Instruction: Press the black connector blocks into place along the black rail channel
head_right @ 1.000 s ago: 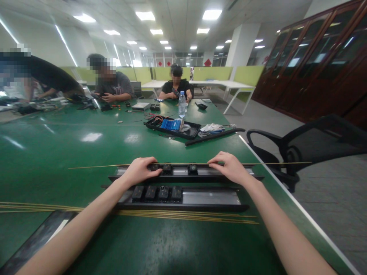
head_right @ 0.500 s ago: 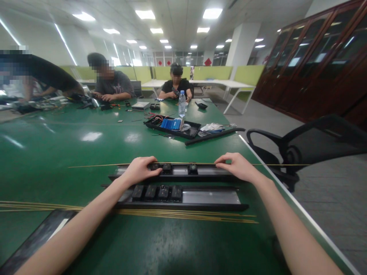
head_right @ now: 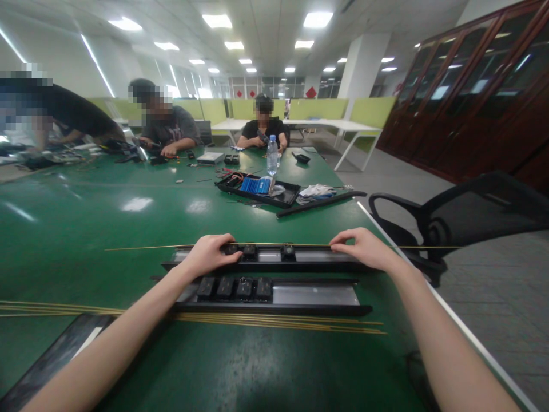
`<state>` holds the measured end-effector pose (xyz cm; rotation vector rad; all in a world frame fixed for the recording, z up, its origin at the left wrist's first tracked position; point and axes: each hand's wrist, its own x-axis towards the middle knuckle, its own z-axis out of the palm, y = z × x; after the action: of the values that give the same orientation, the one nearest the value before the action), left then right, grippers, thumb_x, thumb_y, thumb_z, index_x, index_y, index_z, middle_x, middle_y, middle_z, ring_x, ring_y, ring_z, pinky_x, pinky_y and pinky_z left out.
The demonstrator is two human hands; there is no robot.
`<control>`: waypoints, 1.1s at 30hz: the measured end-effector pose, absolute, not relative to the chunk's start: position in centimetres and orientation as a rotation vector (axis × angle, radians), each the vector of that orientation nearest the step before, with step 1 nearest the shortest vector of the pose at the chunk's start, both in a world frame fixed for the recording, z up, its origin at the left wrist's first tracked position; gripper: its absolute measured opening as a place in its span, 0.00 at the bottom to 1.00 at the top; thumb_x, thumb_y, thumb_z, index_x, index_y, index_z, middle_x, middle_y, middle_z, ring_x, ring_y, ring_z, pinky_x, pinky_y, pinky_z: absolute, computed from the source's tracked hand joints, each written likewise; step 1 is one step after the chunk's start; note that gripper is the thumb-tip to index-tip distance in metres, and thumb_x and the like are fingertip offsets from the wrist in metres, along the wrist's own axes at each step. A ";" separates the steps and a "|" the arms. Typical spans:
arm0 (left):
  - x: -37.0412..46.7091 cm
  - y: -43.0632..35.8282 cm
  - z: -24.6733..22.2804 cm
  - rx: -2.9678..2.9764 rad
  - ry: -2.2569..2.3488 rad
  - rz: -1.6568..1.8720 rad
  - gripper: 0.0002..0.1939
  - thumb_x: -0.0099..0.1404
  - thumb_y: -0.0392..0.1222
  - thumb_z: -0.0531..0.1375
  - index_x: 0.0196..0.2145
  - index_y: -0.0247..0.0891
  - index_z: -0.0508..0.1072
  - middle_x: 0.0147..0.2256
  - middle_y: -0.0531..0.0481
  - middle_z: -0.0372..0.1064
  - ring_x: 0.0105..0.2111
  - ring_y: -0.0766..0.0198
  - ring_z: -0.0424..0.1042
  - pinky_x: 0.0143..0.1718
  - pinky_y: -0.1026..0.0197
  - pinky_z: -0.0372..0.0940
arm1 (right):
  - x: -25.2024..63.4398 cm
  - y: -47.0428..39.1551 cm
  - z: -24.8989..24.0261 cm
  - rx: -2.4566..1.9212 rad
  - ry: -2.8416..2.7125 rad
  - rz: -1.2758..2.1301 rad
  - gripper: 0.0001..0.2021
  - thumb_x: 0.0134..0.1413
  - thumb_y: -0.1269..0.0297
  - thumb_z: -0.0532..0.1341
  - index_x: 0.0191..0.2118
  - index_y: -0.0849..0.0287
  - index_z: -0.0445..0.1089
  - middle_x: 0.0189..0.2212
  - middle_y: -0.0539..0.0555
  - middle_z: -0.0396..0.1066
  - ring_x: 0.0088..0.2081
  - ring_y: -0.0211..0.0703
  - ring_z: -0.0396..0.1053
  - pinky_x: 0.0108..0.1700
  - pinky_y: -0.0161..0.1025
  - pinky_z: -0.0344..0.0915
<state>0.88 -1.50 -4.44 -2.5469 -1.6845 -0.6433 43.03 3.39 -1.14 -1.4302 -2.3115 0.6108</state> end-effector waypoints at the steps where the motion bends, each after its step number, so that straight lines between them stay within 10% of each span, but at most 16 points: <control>1: 0.9 -1.5 -4.4 -2.549 -1.685 -0.643 0.17 0.63 0.58 0.59 0.33 0.42 0.73 0.31 0.50 0.76 0.31 0.59 0.74 0.31 0.63 0.59 | 43.1 3.4 -1.1 -1.426 -2.313 0.615 0.14 0.53 0.50 0.63 0.36 0.53 0.80 0.37 0.53 0.80 0.40 0.52 0.75 0.47 0.46 0.70; 33: 0.8 -1.4 -4.6 -2.548 -1.674 -0.618 0.17 0.63 0.58 0.59 0.33 0.41 0.72 0.31 0.50 0.76 0.32 0.59 0.75 0.31 0.62 0.58 | 47.4 4.0 -0.6 -1.681 -2.258 0.678 0.20 0.50 0.46 0.65 0.39 0.57 0.81 0.40 0.56 0.80 0.44 0.55 0.74 0.51 0.42 0.63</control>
<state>0.75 -1.41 -4.62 -2.5480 -1.6736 -0.6181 47.41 4.02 -0.62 -1.6812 -2.2578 0.6781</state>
